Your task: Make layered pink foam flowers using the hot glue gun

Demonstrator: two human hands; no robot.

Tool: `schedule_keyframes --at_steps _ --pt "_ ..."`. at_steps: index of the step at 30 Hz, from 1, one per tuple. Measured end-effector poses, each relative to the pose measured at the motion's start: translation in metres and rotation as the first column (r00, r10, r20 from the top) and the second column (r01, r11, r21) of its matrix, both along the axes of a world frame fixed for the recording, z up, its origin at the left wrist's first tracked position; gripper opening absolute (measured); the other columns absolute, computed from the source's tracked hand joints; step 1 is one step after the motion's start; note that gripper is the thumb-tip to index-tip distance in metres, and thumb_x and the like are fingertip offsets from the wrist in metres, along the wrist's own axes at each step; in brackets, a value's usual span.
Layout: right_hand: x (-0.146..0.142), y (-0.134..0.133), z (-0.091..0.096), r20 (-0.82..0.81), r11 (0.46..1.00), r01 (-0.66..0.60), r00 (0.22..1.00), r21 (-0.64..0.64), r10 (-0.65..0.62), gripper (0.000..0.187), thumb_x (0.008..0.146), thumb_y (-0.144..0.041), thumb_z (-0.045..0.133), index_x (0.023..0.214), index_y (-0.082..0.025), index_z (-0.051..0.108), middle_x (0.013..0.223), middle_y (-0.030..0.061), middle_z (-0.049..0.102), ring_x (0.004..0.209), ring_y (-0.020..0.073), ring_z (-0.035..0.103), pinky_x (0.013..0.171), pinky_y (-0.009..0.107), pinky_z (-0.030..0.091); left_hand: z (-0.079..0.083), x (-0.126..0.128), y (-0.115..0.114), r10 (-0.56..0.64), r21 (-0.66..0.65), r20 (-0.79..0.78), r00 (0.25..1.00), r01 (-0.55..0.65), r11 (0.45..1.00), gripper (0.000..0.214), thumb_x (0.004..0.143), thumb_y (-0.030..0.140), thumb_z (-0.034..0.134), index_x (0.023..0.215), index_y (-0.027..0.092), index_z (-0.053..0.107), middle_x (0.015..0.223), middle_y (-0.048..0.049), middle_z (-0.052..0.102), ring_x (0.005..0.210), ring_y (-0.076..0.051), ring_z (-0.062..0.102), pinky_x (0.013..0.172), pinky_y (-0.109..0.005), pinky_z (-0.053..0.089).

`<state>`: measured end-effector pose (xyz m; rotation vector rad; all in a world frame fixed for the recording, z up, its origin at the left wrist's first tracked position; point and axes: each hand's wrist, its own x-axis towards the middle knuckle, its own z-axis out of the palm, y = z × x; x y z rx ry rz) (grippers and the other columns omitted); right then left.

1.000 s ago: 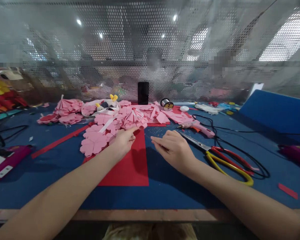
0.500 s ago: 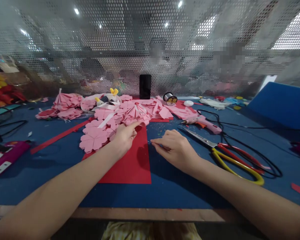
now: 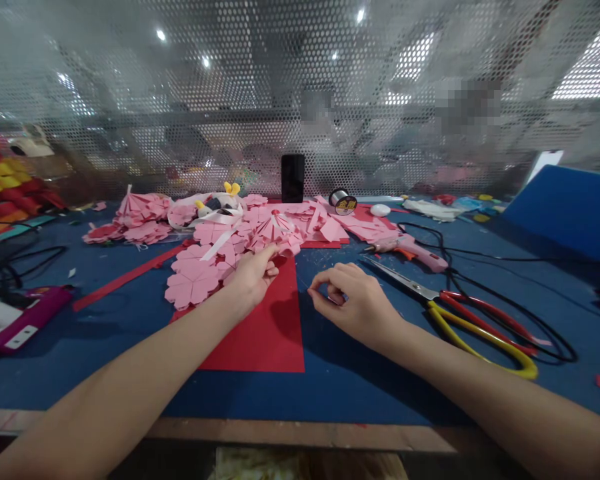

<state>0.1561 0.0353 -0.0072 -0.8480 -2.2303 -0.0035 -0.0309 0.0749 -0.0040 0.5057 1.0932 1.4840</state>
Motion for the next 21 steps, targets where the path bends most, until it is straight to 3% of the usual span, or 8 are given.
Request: schedule_keyframes --at_steps 6,13,21 --pt "-0.003 -0.002 -0.003 0.109 0.991 -0.100 0.988 -0.086 0.109 0.008 0.087 -0.018 0.058 0.086 -0.019 0.066 0.061 -0.0033 0.055 0.059 0.0115 0.051 0.070 0.028 0.038 -0.003 0.000 0.001 0.028 -0.012 -0.043 0.999 -0.028 1.000 0.025 0.063 0.000 0.078 0.060 0.013 0.058 0.058 0.0027 0.055 0.047 -0.001 0.031 0.042 -0.018 0.021" --pt "-0.004 -0.005 -0.003 0.120 0.983 -0.182 0.976 -0.016 0.182 0.012 0.089 -0.016 0.056 0.088 -0.018 0.068 0.062 -0.0025 0.060 0.057 0.0102 0.052 0.078 0.030 0.040 -0.001 -0.002 0.006 0.091 -0.029 -0.101 0.991 -0.094 0.995 0.024 0.067 0.001 0.078 0.057 0.013 0.059 0.052 0.0057 0.046 0.043 -0.001 0.024 0.040 -0.020 0.014" --pt "-0.004 -0.012 0.000 0.181 0.986 -0.168 0.969 -0.018 0.169 0.014 0.090 -0.021 0.056 0.091 -0.020 0.070 0.056 -0.0030 0.059 0.053 0.0110 0.054 0.058 0.024 0.036 0.004 0.003 0.002 0.098 -0.002 -0.048 0.994 -0.098 0.995 0.026 0.069 0.002 0.078 0.060 0.014 0.057 0.046 0.0112 0.029 0.043 -0.001 0.021 0.041 -0.019 0.018"
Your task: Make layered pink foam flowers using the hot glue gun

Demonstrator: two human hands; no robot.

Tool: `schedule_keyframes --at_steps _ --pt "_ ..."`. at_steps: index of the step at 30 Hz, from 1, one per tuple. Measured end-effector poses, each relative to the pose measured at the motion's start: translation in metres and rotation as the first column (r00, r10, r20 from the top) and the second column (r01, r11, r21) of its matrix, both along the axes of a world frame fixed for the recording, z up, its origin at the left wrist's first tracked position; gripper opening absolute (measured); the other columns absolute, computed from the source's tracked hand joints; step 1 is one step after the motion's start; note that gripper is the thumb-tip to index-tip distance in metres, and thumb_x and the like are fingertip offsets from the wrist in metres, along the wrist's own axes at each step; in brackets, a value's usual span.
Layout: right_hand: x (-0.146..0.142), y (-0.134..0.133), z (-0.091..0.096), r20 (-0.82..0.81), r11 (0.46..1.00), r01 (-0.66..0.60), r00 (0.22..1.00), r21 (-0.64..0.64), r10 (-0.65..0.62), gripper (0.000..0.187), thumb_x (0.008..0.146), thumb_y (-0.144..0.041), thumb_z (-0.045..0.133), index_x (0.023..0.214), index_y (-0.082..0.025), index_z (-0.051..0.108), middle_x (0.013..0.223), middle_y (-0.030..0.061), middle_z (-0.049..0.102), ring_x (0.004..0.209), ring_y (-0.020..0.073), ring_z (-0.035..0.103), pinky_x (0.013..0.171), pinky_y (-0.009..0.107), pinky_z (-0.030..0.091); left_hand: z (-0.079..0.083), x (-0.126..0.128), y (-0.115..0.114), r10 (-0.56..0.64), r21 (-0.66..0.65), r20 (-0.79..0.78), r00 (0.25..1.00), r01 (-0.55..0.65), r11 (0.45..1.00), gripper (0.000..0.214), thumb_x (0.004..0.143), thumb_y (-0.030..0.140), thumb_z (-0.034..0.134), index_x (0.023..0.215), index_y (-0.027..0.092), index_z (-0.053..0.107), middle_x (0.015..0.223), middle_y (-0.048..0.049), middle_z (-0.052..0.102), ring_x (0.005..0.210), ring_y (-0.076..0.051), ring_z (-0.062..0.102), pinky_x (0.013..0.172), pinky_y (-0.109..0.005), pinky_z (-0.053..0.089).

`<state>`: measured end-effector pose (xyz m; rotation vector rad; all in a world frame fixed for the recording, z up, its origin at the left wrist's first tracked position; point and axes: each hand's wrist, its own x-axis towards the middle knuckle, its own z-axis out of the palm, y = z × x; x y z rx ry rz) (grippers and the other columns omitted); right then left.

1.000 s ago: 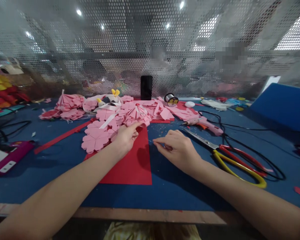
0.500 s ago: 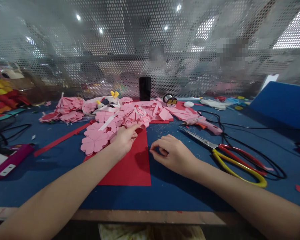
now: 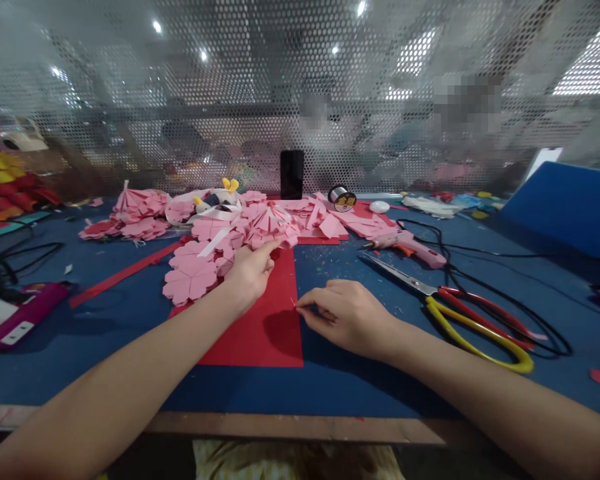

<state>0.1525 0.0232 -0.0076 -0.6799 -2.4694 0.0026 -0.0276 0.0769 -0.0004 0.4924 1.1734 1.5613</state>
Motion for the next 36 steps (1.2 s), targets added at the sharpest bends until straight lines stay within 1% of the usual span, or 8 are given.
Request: schedule_keyframes --at_steps 8,16,20,23,25,29,32,36 --pt "0.003 0.002 -0.002 0.000 0.994 0.109 0.994 -0.016 -0.109 0.017 0.091 -0.025 0.053 0.092 -0.018 0.069 0.057 -0.0039 0.062 0.050 0.0090 0.056 0.052 0.023 0.031 0.008 0.000 -0.011 -0.230 -0.116 0.011 0.973 0.229 0.966 0.028 0.082 0.002 0.062 0.057 0.013 0.055 0.063 -0.0039 0.058 0.042 0.000 0.027 0.043 -0.016 0.033" --pt "0.003 0.000 0.001 0.074 0.992 0.127 0.989 0.023 -0.128 0.020 0.091 -0.026 0.050 0.096 -0.019 0.068 0.055 -0.0035 0.063 0.048 0.0104 0.056 0.050 0.025 0.028 0.022 -0.024 -0.010 -0.509 -0.311 -0.319 0.800 0.419 0.853 0.019 0.074 0.012 0.074 0.058 0.013 0.065 0.063 -0.0174 0.067 0.039 -0.006 0.036 0.038 -0.021 0.028" --pt "0.006 0.005 0.001 0.065 0.986 0.161 0.984 0.046 -0.164 0.019 0.091 -0.027 0.051 0.096 -0.018 0.067 0.054 -0.0039 0.062 0.046 0.0101 0.054 0.049 0.025 0.027 0.021 -0.032 -0.011 -0.452 -0.226 -0.611 0.650 0.404 0.887 0.027 0.069 0.022 0.080 0.050 0.016 0.062 0.052 -0.0119 0.059 0.045 -0.015 0.047 0.040 -0.024 0.029" --pt "0.008 0.009 0.000 0.028 0.978 0.180 0.983 0.101 -0.184 0.017 0.091 -0.027 0.052 0.094 -0.019 0.067 0.057 -0.0037 0.065 0.048 0.0100 0.057 0.049 0.025 0.027 0.016 -0.033 -0.011 -0.267 -0.007 -0.782 0.564 0.419 0.908 0.014 0.067 0.019 0.080 0.061 0.018 0.067 0.072 -0.0085 0.064 0.076 -0.022 0.059 0.061 -0.027 0.045" --pt "0.010 0.011 0.002 0.017 0.974 0.175 0.984 0.146 -0.180 0.016 0.091 -0.027 0.053 0.093 -0.020 0.067 0.058 -0.0037 0.066 0.049 0.0105 0.059 0.049 0.026 0.027 0.010 -0.033 -0.011 -0.088 0.120 -0.929 0.358 0.519 0.846 0.013 0.073 0.018 0.076 0.085 0.022 0.075 0.102 -0.0072 0.066 0.104 -0.026 0.054 0.088 -0.036 0.047" --pt "0.016 0.015 0.012 0.052 0.955 0.104 0.991 0.277 -0.122 0.016 0.091 -0.025 0.054 0.090 -0.020 0.069 0.057 -0.0031 0.067 0.048 0.0114 0.059 0.051 0.027 0.029 -0.006 -0.035 -0.005 0.369 0.074 -0.876 -0.312 0.668 0.740 0.033 0.093 0.024 0.055 0.123 0.031 0.068 0.136 -0.0056 0.053 0.120 -0.031 0.042 0.104 -0.050 0.036" --pt "0.022 0.017 0.021 0.050 0.942 0.046 0.997 0.334 -0.066 0.016 0.091 -0.024 0.055 0.090 -0.020 0.071 0.062 -0.0017 0.070 0.050 0.0111 0.060 0.054 0.027 0.032 -0.014 -0.038 0.001 0.433 0.077 -0.788 -0.438 0.628 0.775 0.032 0.096 0.026 0.052 0.123 0.034 0.068 0.135 -0.0060 0.053 0.117 -0.031 0.043 0.101 -0.048 0.040" --pt "0.023 0.018 0.027 -0.087 0.978 0.119 0.991 0.169 -0.106 0.017 0.090 -0.025 0.058 0.091 -0.019 0.073 0.064 -0.0007 0.069 0.054 0.0102 0.058 0.056 0.025 0.035 -0.017 -0.042 0.006 0.440 0.107 -0.786 -0.435 0.604 0.790 0.029 0.096 0.027 0.053 0.119 0.032 0.070 0.134 -0.0079 0.053 0.120 -0.033 0.041 0.101 -0.051 0.039"
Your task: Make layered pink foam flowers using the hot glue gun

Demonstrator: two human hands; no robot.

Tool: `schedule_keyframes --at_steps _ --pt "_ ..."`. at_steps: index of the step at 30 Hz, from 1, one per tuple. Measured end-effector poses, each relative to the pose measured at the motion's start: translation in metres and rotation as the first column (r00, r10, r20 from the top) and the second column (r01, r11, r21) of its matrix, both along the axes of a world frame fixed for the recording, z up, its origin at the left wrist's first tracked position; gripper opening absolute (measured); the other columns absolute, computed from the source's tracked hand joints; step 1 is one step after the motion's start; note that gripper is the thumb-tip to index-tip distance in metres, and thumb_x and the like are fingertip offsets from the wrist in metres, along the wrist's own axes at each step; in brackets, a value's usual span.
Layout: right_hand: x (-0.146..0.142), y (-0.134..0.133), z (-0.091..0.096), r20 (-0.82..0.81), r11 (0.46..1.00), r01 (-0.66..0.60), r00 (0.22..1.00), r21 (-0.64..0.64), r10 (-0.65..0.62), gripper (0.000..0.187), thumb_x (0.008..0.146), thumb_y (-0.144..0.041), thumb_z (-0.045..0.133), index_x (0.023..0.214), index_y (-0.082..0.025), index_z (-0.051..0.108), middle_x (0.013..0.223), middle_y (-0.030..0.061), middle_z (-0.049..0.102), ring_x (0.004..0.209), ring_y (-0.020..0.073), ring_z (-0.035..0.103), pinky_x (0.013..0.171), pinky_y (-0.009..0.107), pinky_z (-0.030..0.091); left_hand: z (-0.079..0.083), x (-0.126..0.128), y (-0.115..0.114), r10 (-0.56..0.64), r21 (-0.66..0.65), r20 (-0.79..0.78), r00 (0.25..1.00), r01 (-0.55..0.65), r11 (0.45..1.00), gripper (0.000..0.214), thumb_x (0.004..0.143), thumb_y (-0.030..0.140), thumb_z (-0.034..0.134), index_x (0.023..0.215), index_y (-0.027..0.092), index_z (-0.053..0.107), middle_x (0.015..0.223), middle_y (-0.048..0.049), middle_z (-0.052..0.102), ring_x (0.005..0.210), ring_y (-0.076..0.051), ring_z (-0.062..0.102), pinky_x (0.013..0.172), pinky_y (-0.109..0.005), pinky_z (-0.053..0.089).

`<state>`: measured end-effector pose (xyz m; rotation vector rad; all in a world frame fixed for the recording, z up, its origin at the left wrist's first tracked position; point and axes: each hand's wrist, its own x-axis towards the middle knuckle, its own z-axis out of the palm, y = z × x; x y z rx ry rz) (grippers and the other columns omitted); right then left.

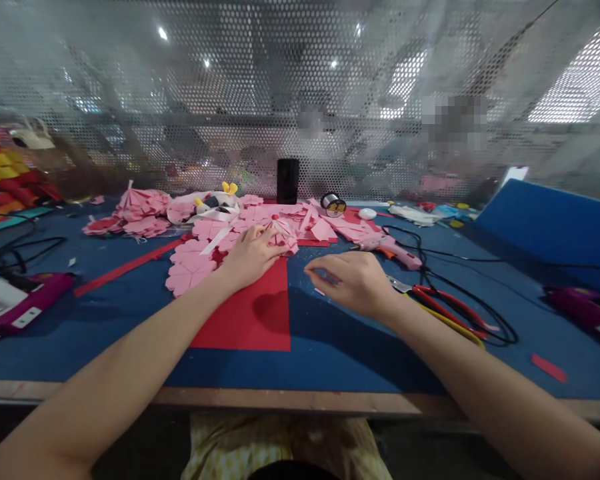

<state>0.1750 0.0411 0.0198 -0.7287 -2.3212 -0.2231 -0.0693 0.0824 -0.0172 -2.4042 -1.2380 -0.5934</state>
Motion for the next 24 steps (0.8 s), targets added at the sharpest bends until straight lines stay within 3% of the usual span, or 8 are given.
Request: schedule_keyframes --at_steps 3,7,11,15,17,21,23,24 --pt "-0.004 -0.001 0.002 -0.187 0.935 0.039 0.976 -0.352 -0.111 0.016 0.086 -0.028 0.063 0.085 -0.018 0.075 0.054 -0.0028 0.058 0.049 0.0086 0.047 0.050 0.023 0.032 0.002 -0.001 -0.001 0.001 -0.023 0.060 0.998 0.001 1.000 0.029 0.095 0.022 0.052 0.116 0.028 0.071 0.133 -0.0113 0.054 0.121 -0.036 0.041 0.101 -0.055 0.038" --pt "-0.010 -0.002 0.004 -0.421 0.639 -0.162 0.864 -0.752 -0.277 0.024 0.078 -0.040 0.072 0.080 -0.016 0.072 0.058 -0.0025 0.056 0.047 0.0073 0.043 0.045 0.023 0.029 0.006 0.004 -0.006 -0.055 -0.061 0.136 0.989 0.064 0.996 0.029 0.093 0.017 0.052 0.117 0.018 0.067 0.128 -0.0161 0.056 0.122 -0.038 0.042 0.103 -0.059 0.034" --pt "-0.013 -0.001 0.005 -0.589 0.332 -0.488 0.704 -0.807 -0.397 0.029 0.071 -0.040 0.080 0.076 -0.015 0.067 0.053 -0.0074 0.046 0.042 0.0031 0.030 0.045 0.022 0.032 0.008 0.017 -0.015 -0.220 -0.151 0.245 0.944 0.261 0.954 0.029 0.092 0.020 0.054 0.119 0.016 0.060 0.126 -0.0133 0.058 0.122 -0.028 0.049 0.107 -0.046 0.037" --pt "-0.012 0.003 0.004 -0.572 0.073 -0.621 0.662 -0.781 -0.484 0.023 0.073 -0.031 0.078 0.072 -0.016 0.060 0.048 -0.0125 0.026 0.043 0.0026 0.019 0.042 0.019 0.026 0.010 0.030 -0.024 -0.328 -0.272 0.365 0.871 0.437 0.858 0.018 0.092 0.014 0.044 0.100 0.018 0.059 0.104 -0.0050 0.065 0.098 -0.017 0.061 0.089 -0.028 0.049" --pt "-0.011 0.005 0.004 -0.534 0.003 -0.617 0.679 -0.787 -0.504 0.020 0.074 -0.026 0.076 0.072 -0.015 0.059 0.049 -0.0120 0.028 0.043 0.0022 0.018 0.041 0.018 0.023 0.012 0.033 -0.027 -0.320 -0.302 0.423 0.848 0.465 0.832 0.020 0.093 0.013 0.037 0.084 0.019 0.054 0.088 -0.0028 0.063 0.083 -0.015 0.060 0.078 -0.026 0.049" --pt "-0.011 0.003 0.008 -0.488 -0.081 -0.591 0.728 -0.802 -0.481 0.014 0.077 -0.023 0.072 0.082 -0.012 0.066 0.050 -0.0110 0.032 0.042 0.0016 0.016 0.039 0.018 0.018 0.016 0.033 -0.026 -0.244 -0.297 0.524 0.816 0.444 0.845 0.031 0.099 0.021 0.025 0.070 0.022 0.037 0.074 -0.0018 0.051 0.072 -0.016 0.051 0.069 -0.029 0.045" --pt "-0.011 -0.001 0.010 -0.503 -0.070 -0.583 0.749 -0.809 -0.432 0.018 0.078 -0.028 0.072 0.084 -0.011 0.068 0.050 -0.0109 0.032 0.042 0.0017 0.017 0.040 0.018 0.020 0.016 0.031 -0.025 -0.214 -0.293 0.547 0.809 0.425 0.856 0.033 0.101 0.028 0.025 0.070 0.022 0.036 0.071 -0.0010 0.048 0.070 -0.017 0.048 0.068 -0.030 0.043" --pt "-0.012 -0.005 0.010 -0.528 -0.022 -0.583 0.751 -0.812 -0.397 0.020 0.079 -0.031 0.073 0.084 -0.012 0.069 0.049 -0.0108 0.032 0.041 0.0018 0.018 0.040 0.018 0.021 0.016 0.031 -0.024 -0.208 -0.292 0.550 0.809 0.420 0.859 0.034 0.101 0.031 0.027 0.069 0.022 0.036 0.071 -0.0006 0.047 0.070 -0.017 0.048 0.068 -0.030 0.042"
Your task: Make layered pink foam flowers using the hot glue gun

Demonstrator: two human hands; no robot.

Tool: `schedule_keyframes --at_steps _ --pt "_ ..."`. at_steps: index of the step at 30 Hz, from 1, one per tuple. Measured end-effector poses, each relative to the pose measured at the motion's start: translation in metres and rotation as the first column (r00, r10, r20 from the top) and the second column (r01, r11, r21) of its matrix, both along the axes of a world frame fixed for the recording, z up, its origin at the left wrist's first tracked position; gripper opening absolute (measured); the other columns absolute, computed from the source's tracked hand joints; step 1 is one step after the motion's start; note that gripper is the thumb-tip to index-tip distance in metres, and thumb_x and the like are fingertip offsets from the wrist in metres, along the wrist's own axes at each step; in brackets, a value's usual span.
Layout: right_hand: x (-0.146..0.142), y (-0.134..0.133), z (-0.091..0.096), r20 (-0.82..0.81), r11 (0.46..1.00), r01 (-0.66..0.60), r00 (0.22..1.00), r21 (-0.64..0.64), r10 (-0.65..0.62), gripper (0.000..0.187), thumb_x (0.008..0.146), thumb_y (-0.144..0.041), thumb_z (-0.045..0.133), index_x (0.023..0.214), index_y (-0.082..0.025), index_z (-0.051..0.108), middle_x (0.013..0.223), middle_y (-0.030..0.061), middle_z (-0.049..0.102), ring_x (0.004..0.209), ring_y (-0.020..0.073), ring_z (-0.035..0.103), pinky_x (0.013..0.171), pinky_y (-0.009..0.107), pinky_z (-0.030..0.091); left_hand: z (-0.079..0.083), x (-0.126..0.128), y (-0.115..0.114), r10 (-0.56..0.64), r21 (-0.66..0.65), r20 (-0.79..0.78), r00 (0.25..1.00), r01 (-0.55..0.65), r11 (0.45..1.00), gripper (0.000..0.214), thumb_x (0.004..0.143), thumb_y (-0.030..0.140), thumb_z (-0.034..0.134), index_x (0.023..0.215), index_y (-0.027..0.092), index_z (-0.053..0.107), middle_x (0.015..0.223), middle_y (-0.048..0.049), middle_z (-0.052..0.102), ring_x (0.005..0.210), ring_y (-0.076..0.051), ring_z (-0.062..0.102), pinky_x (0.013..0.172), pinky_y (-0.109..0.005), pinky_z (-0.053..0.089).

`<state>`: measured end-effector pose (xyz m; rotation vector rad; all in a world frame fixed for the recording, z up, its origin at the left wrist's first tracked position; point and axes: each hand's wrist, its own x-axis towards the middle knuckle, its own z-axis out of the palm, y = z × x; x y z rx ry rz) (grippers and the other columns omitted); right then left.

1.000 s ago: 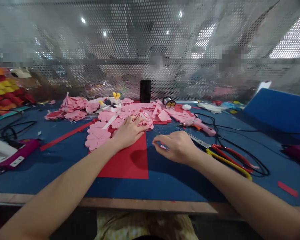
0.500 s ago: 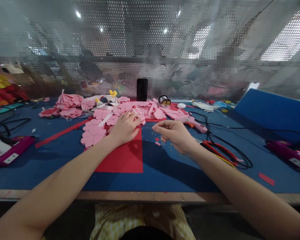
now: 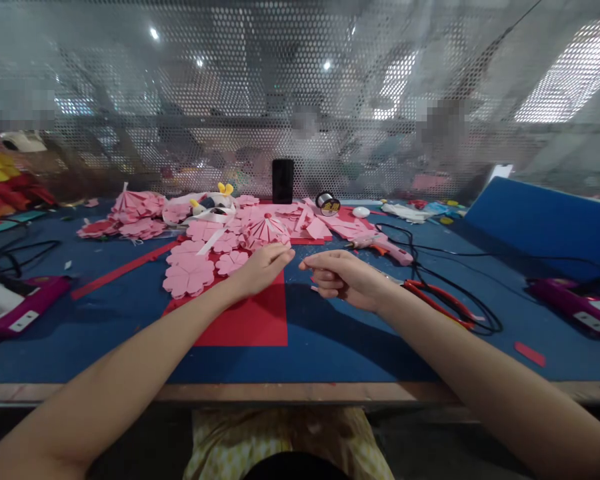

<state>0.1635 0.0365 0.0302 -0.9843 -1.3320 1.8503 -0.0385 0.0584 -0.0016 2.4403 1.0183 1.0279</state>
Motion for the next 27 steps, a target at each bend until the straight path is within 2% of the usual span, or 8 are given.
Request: schedule_keyframes --at_steps 2,5,9,11,13,17,20,27 --pt "-0.001 -0.008 0.001 0.022 0.975 0.007 1.000 0.221 -0.012 0.023 0.081 -0.036 0.072 0.082 -0.013 0.070 0.050 -0.0093 0.036 0.043 0.0028 0.025 0.042 0.019 0.024 -0.002 -0.001 0.001 -0.006 0.006 -0.011 1.000 0.006 1.000 0.036 0.101 0.035 0.032 0.068 0.021 0.037 0.070 0.0000 0.046 0.069 -0.016 0.046 0.067 -0.030 0.040" --pt "-0.002 -0.020 0.001 0.082 0.822 -0.004 0.995 0.569 -0.052 0.025 0.085 -0.038 0.068 0.082 -0.014 0.073 0.059 -0.0033 0.051 0.051 0.0056 0.040 0.048 0.021 0.031 -0.006 -0.003 0.004 -0.038 0.033 -0.059 0.998 0.040 0.999 0.037 0.100 0.036 0.036 0.066 0.021 0.037 0.068 0.0005 0.044 0.069 -0.016 0.045 0.066 -0.030 0.038" --pt "-0.002 -0.031 -0.004 0.089 0.668 -0.044 0.995 0.743 -0.035 0.020 0.086 -0.034 0.067 0.085 -0.016 0.077 0.066 0.0009 0.063 0.054 0.0076 0.045 0.048 0.023 0.032 -0.012 -0.005 0.007 -0.070 0.083 -0.157 0.985 0.084 0.993 0.037 0.097 0.034 0.041 0.063 0.021 0.036 0.069 -0.0003 0.043 0.070 -0.017 0.044 0.066 -0.031 0.036" --pt "-0.001 -0.031 -0.007 0.022 0.656 0.028 0.997 0.755 -0.067 0.018 0.085 -0.034 0.069 0.084 -0.018 0.077 0.067 0.0019 0.065 0.053 0.0084 0.046 0.048 0.024 0.032 -0.013 -0.005 0.008 -0.071 0.107 -0.203 0.977 0.094 0.990 0.034 0.096 0.031 0.043 0.064 0.021 0.037 0.071 -0.0009 0.044 0.072 -0.018 0.044 0.067 -0.031 0.035" --pt "-0.001 -0.028 -0.009 -0.113 0.694 0.170 0.985 0.699 -0.128 0.018 0.085 -0.037 0.069 0.082 -0.021 0.077 0.062 0.0005 0.061 0.050 0.0088 0.044 0.047 0.025 0.033 -0.014 -0.006 0.008 -0.066 0.128 -0.243 0.968 0.099 0.987 0.032 0.095 0.028 0.044 0.065 0.020 0.040 0.072 -0.0013 0.045 0.074 -0.018 0.044 0.069 -0.031 0.036" --pt "0.002 -0.014 -0.002 -0.348 0.746 0.393 0.909 0.538 -0.228 0.018 0.081 -0.042 0.071 0.079 -0.023 0.073 0.047 -0.0073 0.033 0.042 0.0069 0.027 0.044 0.025 0.025 -0.014 -0.007 0.009 -0.053 0.156 -0.307 0.950 0.105 0.982 0.031 0.093 0.021 0.047 0.063 0.020 0.039 0.073 -0.0015 0.045 0.074 -0.018 0.044 0.070 -0.031 0.035" --pt "0.006 -0.006 0.010 -0.412 0.742 0.465 0.868 0.483 -0.276 0.017 0.077 -0.040 0.073 0.079 -0.023 0.072 0.046 -0.0092 0.024 0.041 0.0065 0.021 0.043 0.026 0.019 -0.016 -0.007 0.010 -0.046 0.172 -0.339 0.940 0.110 0.979 0.033 0.090 0.017 0.048 0.060 0.020 0.036 0.072 -0.0015 0.044 0.073 -0.017 0.043 0.067 -0.031 0.034" --pt "0.022 0.004 0.034 -0.486 0.690 0.570 0.802 0.447 -0.347 0.013 0.078 -0.038 0.068 0.080 -0.025 0.066 0.044 -0.0099 0.024 0.039 0.0080 0.014 0.044 0.029 0.013 -0.015 -0.008 0.010 -0.055 0.186 -0.369 0.928 0.132 0.974 0.032 0.090 0.016 0.048 0.060 0.020 0.036 0.073 -0.0017 0.044 0.072 -0.017 0.043 0.066 -0.030 0.034"
